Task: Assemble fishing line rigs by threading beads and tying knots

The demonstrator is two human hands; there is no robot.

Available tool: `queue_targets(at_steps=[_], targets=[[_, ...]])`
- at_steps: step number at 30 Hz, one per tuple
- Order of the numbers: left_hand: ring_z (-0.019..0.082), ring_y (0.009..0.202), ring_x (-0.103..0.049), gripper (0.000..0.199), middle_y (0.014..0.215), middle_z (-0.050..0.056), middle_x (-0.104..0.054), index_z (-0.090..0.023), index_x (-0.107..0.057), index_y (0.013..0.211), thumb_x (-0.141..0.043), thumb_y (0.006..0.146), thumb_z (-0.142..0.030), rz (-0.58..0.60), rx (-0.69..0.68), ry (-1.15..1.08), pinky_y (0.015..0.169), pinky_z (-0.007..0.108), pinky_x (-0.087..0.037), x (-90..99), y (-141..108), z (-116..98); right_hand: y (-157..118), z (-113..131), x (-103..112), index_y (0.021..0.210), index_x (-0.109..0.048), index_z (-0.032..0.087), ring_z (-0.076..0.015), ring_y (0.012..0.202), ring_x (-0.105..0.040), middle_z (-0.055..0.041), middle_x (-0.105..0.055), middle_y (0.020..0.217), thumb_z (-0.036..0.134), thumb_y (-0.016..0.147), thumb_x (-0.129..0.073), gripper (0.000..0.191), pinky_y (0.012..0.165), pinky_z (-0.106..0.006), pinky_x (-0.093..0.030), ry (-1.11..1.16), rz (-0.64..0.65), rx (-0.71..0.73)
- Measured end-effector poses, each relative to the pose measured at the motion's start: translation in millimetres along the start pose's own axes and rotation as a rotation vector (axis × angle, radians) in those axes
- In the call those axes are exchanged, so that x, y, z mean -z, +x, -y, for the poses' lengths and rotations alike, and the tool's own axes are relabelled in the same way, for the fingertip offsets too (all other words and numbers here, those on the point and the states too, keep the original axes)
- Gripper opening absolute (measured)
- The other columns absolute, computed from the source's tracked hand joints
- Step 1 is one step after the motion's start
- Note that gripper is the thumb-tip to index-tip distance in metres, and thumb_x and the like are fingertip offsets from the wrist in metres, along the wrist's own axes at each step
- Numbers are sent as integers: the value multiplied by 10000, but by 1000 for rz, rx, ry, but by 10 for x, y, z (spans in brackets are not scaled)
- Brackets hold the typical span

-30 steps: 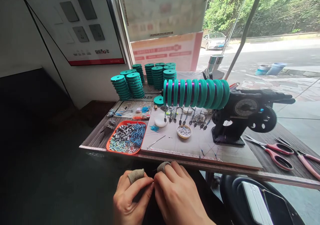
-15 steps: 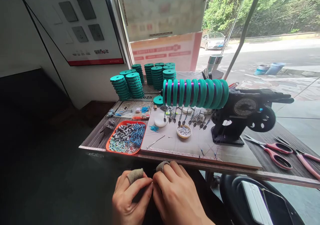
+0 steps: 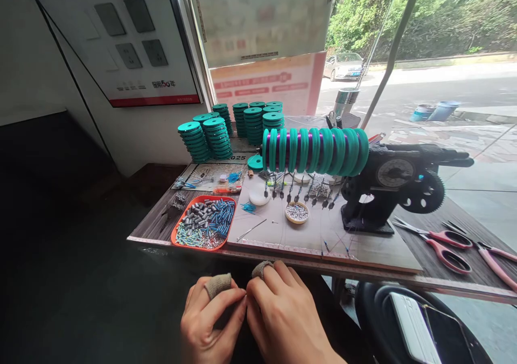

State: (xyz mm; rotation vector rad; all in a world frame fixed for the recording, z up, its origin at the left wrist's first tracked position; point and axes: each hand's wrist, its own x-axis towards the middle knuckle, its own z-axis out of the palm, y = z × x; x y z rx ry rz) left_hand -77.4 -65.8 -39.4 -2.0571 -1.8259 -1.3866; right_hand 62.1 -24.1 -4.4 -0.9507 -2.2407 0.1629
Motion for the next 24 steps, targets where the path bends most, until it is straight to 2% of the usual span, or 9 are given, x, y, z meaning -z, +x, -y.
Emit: queue_targets(at_steps=[9, 12, 15, 18, 20, 24], targets=[[177, 672, -537, 101, 715, 20, -653, -234, -671, 747, -615, 756, -151, -33, -53, 33, 660, 326, -406, -2, 8, -14, 12, 14, -6, 634, -522, 201, -167, 585, -492, -25, -541, 613, 147, 899, -349, 321, 516, -265, -380, -29, -12, 20], [176, 669, -541, 113, 711, 18, -650, -231, -659, 735, -597, 764, -141, -7, -52, 37, 652, 325, -402, 10, 46, -16, 32, -1, -2, 659, -550, 205, -172, 579, -497, -22, -551, 613, 154, 917, -331, 343, 534, -283, -385, -46, -9, 31], [184, 697, -554, 127, 730, 19, -652, -226, -651, 708, -591, 759, -126, 52, -30, 61, 648, 323, -402, 50, 124, -25, 41, -68, 10, 803, -607, 219, -190, 652, -539, -12, -591, 659, 185, 912, -382, 252, 684, -344, -422, -19, -4, 23], [192, 719, -562, 133, 749, 18, -652, -227, -652, 681, -611, 726, -108, 89, -40, 110, 659, 330, -402, 94, 214, -42, 33, -162, 10, 895, -612, 235, -213, 790, -567, 6, -614, 696, 200, 885, -466, 150, 903, -445, -344, 43, -12, -3], [195, 730, -565, 139, 765, 18, -653, -228, -652, 664, -617, 712, -102, 104, -42, 130, 673, 338, -401, 111, 261, -59, 26, -208, 3, 834, -606, 237, -210, 820, -559, 21, -603, 677, 178, 862, -515, 112, 954, -463, -299, 88, 16, -15], [195, 732, -565, 147, 781, 14, -659, -230, -642, 643, -613, 702, -99, 138, -63, 162, 691, 351, -400, 117, 313, -96, 31, -223, -14, 710, -568, 215, -183, 734, -530, 31, -552, 620, 112, 824, -557, 153, 943, -453, -332, 62, 106, 23]])
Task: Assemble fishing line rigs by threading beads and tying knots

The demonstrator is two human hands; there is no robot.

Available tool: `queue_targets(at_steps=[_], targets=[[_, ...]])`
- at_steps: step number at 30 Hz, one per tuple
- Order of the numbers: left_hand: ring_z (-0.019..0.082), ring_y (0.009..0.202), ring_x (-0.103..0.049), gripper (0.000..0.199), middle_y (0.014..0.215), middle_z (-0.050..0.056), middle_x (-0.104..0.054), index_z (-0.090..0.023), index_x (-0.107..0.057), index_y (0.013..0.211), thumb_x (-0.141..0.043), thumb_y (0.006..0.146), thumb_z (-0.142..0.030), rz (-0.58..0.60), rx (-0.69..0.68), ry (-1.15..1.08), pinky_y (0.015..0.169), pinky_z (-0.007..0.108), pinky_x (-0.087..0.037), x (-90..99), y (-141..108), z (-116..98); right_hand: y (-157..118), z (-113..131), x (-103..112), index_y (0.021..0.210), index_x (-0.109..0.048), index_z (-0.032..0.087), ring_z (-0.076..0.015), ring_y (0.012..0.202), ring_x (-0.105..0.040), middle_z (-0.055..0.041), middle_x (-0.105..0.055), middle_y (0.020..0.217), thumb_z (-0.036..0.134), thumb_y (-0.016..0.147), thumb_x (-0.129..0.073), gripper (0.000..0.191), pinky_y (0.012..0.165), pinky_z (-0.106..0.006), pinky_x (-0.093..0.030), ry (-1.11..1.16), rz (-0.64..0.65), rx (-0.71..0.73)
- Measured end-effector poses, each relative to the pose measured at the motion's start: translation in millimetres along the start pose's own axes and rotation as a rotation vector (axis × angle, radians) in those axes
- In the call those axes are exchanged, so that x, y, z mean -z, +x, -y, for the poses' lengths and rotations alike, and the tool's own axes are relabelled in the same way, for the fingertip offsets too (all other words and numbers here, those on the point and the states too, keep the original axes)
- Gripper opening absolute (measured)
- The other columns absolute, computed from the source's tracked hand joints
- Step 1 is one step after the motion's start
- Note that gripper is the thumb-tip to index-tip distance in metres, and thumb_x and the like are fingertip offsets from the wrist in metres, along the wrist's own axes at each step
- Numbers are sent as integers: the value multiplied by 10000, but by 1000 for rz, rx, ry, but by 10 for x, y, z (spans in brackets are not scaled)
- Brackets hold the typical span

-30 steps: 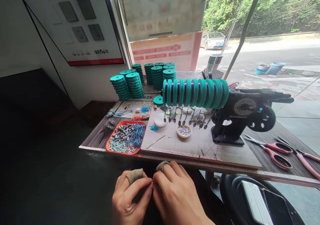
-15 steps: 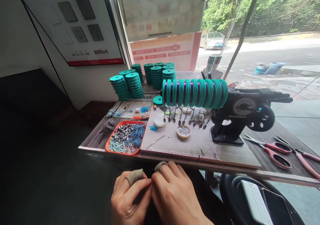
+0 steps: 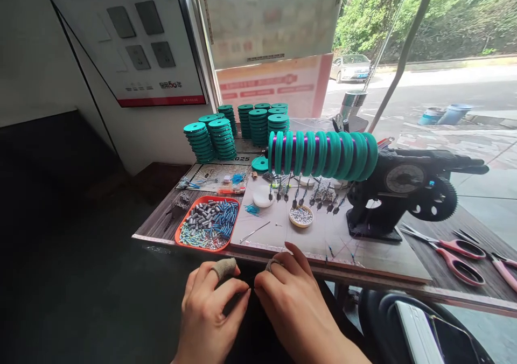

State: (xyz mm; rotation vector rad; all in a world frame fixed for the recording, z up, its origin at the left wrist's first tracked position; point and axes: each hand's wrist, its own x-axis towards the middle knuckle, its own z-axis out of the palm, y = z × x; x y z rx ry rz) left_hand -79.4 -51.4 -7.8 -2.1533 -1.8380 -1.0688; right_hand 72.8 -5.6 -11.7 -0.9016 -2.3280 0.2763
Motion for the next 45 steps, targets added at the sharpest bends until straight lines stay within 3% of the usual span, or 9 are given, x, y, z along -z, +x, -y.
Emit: queue_targets(at_steps=[4, 8, 13, 19, 29, 33, 36, 40, 45], targets=[[192, 717, -556, 143, 742, 10, -654, -226, -634, 628, -628, 688, -97, -2, -5, 20, 697, 357, -399, 0, 22, -20, 23, 18, 1, 673, -544, 207, -180, 707, -524, 28, -531, 603, 84, 809, -553, 184, 947, -451, -349, -40, 25, 18], [196, 729, -553, 143, 737, 12, -646, -219, -633, 631, -653, 672, -84, 9, -5, 27, 720, 369, -395, -1, 35, -21, 29, 4, 20, 848, -590, 219, -204, 784, -534, 13, -594, 700, 123, 831, -529, 115, 962, -466, -332, -28, -21, 10], [203, 751, -552, 128, 749, 12, -648, -217, -626, 639, -646, 708, -111, 60, -2, 37, 745, 386, -395, 2, 35, -30, 19, 8, -14, 647, -544, 214, -177, 745, -515, 23, -515, 584, 102, 883, -419, 289, 998, -414, -304, -5, -75, -4], [211, 755, -553, 125, 752, 19, -650, -212, -624, 635, -643, 726, -129, 90, -13, 48, 754, 400, -394, 12, 51, -36, 6, 14, -15, 740, -572, 219, -209, 846, -517, 9, -550, 632, 149, 900, -415, 235, 1003, -429, -287, -36, -79, 9], [212, 754, -559, 126, 746, 16, -656, -204, -623, 636, -654, 732, -130, 83, -31, 32, 753, 393, -396, 1, 100, -75, -11, -20, -34, 695, -553, 219, -192, 770, -543, 22, -553, 609, 144, 884, -451, 227, 968, -447, -335, 1, -57, 28], [221, 781, -573, 131, 768, 6, -665, -224, -644, 711, -715, 673, -122, 129, 34, -39, 756, 390, -412, 41, 130, -34, -18, -29, -14, 709, -565, 223, -183, 734, -565, 28, -595, 630, 170, 865, -510, 174, 909, -443, -385, 102, -82, -34], [244, 876, -568, 293, 888, 18, -663, -242, -655, 854, -769, 608, -129, 213, 130, -114, 776, 393, -433, 120, 138, 44, -6, -18, 24, 733, -573, 223, -180, 697, -585, 25, -609, 636, 210, 871, -510, 152, 865, -431, -419, 130, -123, -49], [221, 874, -554, 52, 878, 16, -640, -238, -636, 810, -649, 766, -214, 344, 221, -221, 768, 380, -447, 240, 109, 135, 16, -1, 40, 740, -584, 235, -188, 693, -603, 24, -616, 631, 252, 878, -501, 162, 847, -421, -438, 141, -148, -44], [205, 850, -548, 94, 839, 23, -632, -214, -601, 745, -561, 830, -214, 320, 236, -287, 755, 355, -448, 291, 72, 139, 17, -1, -47, 892, -577, 231, -173, 707, -608, 26, -637, 704, 217, 840, -563, 56, 918, -430, -381, 125, -137, 54]])
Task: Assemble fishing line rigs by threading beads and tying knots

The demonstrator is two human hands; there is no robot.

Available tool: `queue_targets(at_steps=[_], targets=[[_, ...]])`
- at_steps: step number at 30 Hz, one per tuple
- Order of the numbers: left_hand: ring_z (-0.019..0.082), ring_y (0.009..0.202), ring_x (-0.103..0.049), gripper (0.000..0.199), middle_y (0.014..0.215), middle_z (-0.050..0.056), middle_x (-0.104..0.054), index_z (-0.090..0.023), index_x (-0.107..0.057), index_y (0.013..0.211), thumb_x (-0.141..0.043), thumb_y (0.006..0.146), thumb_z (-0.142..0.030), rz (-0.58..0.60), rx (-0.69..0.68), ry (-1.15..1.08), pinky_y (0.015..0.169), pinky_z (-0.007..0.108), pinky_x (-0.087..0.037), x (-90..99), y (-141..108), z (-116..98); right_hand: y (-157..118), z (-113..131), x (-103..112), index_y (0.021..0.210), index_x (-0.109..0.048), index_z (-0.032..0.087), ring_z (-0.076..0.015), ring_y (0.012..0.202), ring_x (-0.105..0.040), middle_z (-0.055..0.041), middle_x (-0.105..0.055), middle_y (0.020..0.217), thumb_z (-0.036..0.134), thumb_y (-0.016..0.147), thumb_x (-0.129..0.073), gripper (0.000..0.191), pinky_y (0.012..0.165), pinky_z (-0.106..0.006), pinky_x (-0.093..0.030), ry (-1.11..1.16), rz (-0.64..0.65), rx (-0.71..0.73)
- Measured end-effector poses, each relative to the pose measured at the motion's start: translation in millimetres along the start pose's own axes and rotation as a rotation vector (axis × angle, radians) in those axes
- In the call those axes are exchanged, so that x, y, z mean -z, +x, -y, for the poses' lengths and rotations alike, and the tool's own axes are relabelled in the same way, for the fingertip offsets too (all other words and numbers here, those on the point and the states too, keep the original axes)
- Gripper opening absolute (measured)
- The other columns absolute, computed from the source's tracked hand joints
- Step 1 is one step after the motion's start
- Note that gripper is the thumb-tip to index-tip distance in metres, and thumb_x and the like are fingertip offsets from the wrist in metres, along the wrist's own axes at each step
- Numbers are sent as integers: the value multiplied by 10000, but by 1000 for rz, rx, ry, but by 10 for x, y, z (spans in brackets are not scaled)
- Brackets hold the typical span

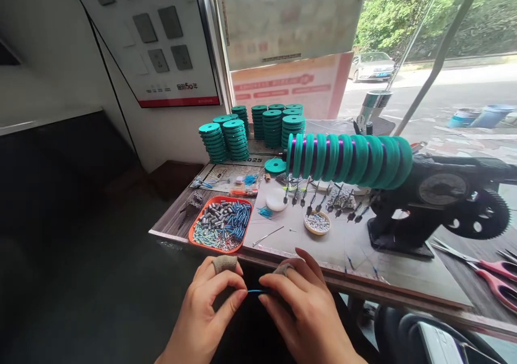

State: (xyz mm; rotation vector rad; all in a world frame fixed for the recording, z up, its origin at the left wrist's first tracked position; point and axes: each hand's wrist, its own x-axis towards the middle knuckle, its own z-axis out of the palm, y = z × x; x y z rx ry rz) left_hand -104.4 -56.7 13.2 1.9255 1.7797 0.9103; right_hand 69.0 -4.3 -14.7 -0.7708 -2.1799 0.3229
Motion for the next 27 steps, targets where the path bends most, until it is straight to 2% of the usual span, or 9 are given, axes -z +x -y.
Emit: queue_targets(at_steps=[2, 7, 9, 10, 11, 13, 18, 23, 27], targets=[[206, 852, -549, 85, 840, 24, -633, -213, -605, 748, -569, 825, -209, -6, -6, -7, 756, 354, -449, 0, -20, -7, -1, 0, -35, 922, -564, 228, -146, 647, -596, 38, -628, 700, 203, 837, -574, 89, 944, -418, -355, 0, 12, 38], [202, 885, -559, 72, 885, 22, -626, -230, -644, 764, -593, 813, -242, -3, 7, -1, 787, 339, -452, 100, 15, 62, 58, 40, -51, 817, -552, 224, -115, 579, -571, 59, -582, 635, 132, 861, -503, 114, 929, -373, -362, 36, 10, 48], [209, 904, -556, 74, 913, 29, -623, -249, -667, 850, -615, 797, -244, -20, 33, 85, 803, 349, -446, 189, 130, 147, 93, 59, -36, 808, -552, 219, -119, 595, -577, 48, -590, 656, 128, 855, -498, 116, 899, -365, -389, 41, -15, 42], [217, 917, -551, 138, 927, 34, -624, -258, -668, 920, -617, 794, -230, -36, 40, 168, 818, 366, -435, 236, 211, 196, 108, 66, -28, 803, -553, 218, -124, 608, -581, 41, -595, 666, 132, 852, -498, 113, 881, -363, -404, 35, -28, 38], [228, 927, -543, 142, 911, 39, -629, -255, -677, 910, -613, 794, -204, -54, 39, 282, 833, 391, -415, 279, 303, 245, 121, 70, -20, 796, -555, 218, -131, 617, -585, 35, -596, 668, 142, 851, -498, 110, 860, -361, -420, 26, -43, 33], [236, 918, -534, 116, 873, 36, -635, -252, -696, 822, -613, 785, -180, 42, -11, 494, 786, 391, -406, 340, 491, 326, 134, 71, -9, 786, -560, 222, -142, 624, -590, 31, -597, 654, 168, 851, -502, 102, 824, -358, -443, 8, -59, 24], [216, 862, -541, 92, 770, 8, -639, -249, -697, 684, -685, 712, -162, 225, -119, 581, 775, 367, -387, 331, 777, 367, 110, 49, 1, 793, -567, 234, -148, 611, -593, 26, -603, 639, 190, 852, -507, 96, 819, -365, -451, 1, -44, 12], [231, 870, -531, 59, 783, 33, -637, -203, -671, 682, -671, 734, -174, 297, -142, 656, 760, 373, -379, 299, 817, 334, 74, 29, -9, 798, -555, 235, -148, 611, -591, 23, -607, 649, 177, 853, -497, 99, 830, -380, -445, 10, -33, -1], [233, 877, -524, 41, 818, 43, -631, -182, -647, 739, -633, 776, -193, 306, -149, 692, 761, 374, -375, 318, 809, 328, 68, 28, -24, 801, -554, 225, -146, 614, -586, 24, -598, 658, 162, 857, -491, 105, 844, -395, -437, 19, -20, -14]])
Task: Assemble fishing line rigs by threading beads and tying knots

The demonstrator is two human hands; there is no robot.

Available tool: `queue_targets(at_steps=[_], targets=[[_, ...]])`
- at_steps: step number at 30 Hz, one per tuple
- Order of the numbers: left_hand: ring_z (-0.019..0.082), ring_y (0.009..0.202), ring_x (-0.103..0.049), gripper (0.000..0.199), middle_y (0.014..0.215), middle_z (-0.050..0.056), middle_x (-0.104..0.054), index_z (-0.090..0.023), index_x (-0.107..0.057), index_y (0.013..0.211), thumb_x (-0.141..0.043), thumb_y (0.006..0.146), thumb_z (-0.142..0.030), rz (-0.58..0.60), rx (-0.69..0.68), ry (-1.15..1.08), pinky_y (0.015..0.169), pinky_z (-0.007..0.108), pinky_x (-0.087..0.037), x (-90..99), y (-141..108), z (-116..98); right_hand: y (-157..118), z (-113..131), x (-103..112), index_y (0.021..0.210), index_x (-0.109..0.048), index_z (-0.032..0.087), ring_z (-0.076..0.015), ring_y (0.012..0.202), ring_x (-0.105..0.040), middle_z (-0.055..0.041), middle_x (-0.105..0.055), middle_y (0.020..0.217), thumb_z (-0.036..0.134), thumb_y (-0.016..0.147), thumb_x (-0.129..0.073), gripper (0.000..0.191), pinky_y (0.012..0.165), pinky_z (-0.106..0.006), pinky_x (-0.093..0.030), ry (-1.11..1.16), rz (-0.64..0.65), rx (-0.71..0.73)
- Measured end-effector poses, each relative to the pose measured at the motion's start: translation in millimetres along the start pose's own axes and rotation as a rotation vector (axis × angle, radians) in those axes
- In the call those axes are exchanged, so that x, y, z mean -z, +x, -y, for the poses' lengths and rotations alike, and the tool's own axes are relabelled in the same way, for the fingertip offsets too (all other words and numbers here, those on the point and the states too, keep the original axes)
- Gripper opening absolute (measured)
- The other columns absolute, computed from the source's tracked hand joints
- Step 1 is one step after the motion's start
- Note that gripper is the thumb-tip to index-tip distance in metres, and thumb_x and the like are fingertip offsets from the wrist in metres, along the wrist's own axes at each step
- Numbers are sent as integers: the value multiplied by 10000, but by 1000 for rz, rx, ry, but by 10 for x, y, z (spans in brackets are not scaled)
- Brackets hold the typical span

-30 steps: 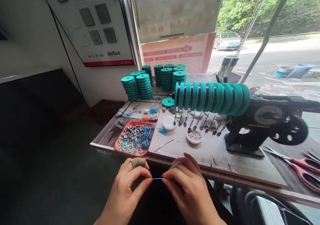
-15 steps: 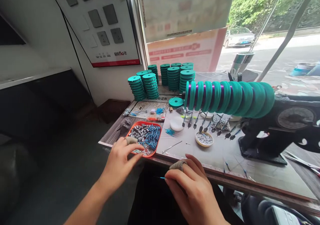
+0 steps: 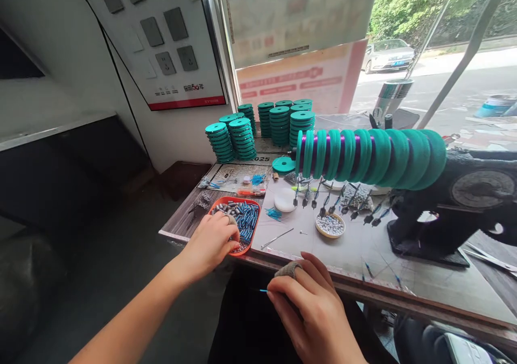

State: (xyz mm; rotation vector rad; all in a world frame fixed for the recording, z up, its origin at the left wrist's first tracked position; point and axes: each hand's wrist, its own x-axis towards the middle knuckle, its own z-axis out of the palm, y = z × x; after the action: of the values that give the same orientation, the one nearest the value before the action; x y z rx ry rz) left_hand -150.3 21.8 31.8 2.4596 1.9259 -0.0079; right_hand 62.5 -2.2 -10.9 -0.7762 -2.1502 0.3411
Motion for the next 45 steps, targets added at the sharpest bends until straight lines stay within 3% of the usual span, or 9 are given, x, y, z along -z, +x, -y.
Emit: queue_targets(at_steps=[9, 27, 37, 45], targets=[[230, 903, -518, 14, 835, 34, -630, -200, -664, 761, -654, 762, -210, 17, -20, -1, 787, 370, -369, 44, -25, -30, 31, 30, -3, 775, -555, 224, -140, 586, -579, 24, -594, 638, 164, 858, -480, 128, 814, -381, -465, 4, -13, 4], [223, 861, -514, 70, 789, 40, -624, -180, -656, 696, -638, 746, -136, -13, 15, -92, 775, 355, -394, -55, 14, -47, 4, 25, -31, 777, -551, 228, -143, 595, -589, 26, -599, 643, 158, 855, -479, 128, 827, -396, -455, 13, -1, -9], [212, 820, -506, 116, 736, 24, -588, -194, -639, 675, -611, 735, -99, -86, 57, -160, 773, 354, -415, -53, -20, 21, 7, 35, -32, 760, -560, 230, -150, 581, -596, 28, -599, 626, 177, 853, -478, 134, 826, -398, -463, 9, -29, -26], [210, 809, -515, 138, 736, 25, -595, -202, -654, 652, -595, 726, -101, -176, 162, -252, 744, 351, -418, -114, -102, 29, -17, 39, -72, 783, -564, 227, -163, 626, -601, 31, -580, 637, 179, 854, -491, 112, 879, -436, -400, -6, -50, -52]])
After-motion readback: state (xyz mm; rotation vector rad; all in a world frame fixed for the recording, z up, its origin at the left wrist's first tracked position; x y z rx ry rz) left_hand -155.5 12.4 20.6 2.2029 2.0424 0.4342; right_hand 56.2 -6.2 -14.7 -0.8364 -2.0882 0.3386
